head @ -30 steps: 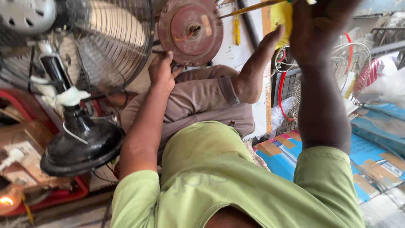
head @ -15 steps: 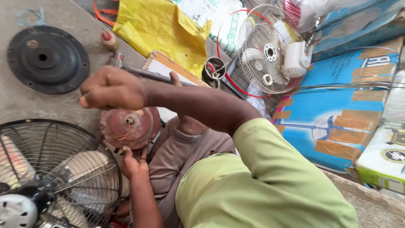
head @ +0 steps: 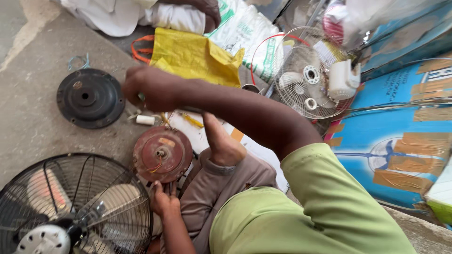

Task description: The person disassembles an electric fan motor while sitting on the floor. They use a screwdriver to remove screws from the motor housing, separate the stator and rotor components, and inspect the internal parts.

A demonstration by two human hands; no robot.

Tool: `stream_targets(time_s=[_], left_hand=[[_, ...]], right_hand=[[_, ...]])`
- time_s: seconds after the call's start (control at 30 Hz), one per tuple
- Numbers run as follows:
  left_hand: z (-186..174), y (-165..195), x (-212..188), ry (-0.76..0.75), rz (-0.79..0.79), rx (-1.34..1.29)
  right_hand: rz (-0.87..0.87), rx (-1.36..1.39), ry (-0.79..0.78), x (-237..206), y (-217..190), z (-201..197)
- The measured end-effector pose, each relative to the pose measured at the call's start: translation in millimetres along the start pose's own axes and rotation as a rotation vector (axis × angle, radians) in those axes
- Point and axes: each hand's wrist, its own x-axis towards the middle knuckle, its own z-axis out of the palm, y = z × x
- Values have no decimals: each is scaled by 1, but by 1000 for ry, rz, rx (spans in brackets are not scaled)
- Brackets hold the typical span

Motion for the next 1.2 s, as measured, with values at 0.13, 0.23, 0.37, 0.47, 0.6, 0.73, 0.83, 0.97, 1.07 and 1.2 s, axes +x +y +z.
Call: stream_targets(time_s=[0.13,0.23,0.37,0.47,0.6,0.73,0.83,0.97,1.07,1.2], left_hand=[[11,10,-6,2,44,-10],[11,12,-10,33,60,-14],[4,7,-2,26,79,-15],[1,5,4,54,105,26],[-1,4,7,83,113,61],[-2,3,9,100,120,53],[0,2,10,116,123,57],[1,3,10,113,117,60],[0,3,9,103,127,65],[2,1,12,112,124,80]], right_hand=[[274,314,451,-13,5,25],[474,264,621,-34,7,60],[599,179,431,-53,26,92],[511,601,419,-55,39,98],[341,823,343,-57,40,97],[466,368,353,-59,37,95],[540,652,336,-55,36,91],[260,822,331,-51,33,86],[644,258,203,-52,30,88],[474,644,375,-51,35,96]])
